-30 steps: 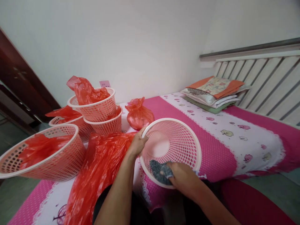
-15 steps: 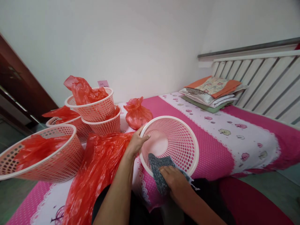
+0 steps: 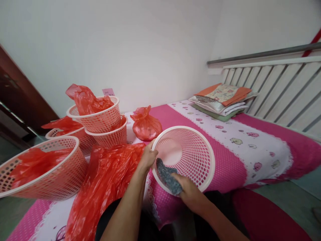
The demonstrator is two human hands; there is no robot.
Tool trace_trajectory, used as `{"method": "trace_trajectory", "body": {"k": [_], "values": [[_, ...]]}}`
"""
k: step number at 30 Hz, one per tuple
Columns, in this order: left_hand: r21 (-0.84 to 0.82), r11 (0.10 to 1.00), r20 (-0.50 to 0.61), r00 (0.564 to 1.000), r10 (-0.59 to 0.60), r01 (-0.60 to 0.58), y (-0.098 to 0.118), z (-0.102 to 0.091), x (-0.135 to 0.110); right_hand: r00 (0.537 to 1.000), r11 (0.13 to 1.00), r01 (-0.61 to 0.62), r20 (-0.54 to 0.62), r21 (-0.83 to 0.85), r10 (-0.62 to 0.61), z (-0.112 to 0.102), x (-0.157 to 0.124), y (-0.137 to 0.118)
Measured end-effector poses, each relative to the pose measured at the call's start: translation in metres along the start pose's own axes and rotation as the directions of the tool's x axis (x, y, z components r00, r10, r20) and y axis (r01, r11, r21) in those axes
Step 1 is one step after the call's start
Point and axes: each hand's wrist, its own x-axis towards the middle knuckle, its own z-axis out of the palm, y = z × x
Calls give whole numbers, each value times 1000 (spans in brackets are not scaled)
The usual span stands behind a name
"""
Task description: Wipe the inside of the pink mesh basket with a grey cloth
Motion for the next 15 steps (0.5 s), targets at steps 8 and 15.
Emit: {"method": "trace_trajectory", "body": {"k": [8, 15], "values": [[-19, 1000, 35, 999, 11, -10, 7, -10, 1, 767, 807, -162, -442, 568, 465, -48, 25, 33], [-27, 999, 73, 997, 39, -37, 10, -8, 1, 880, 982, -189, -449, -29, 156, -37, 80, 34]]}}
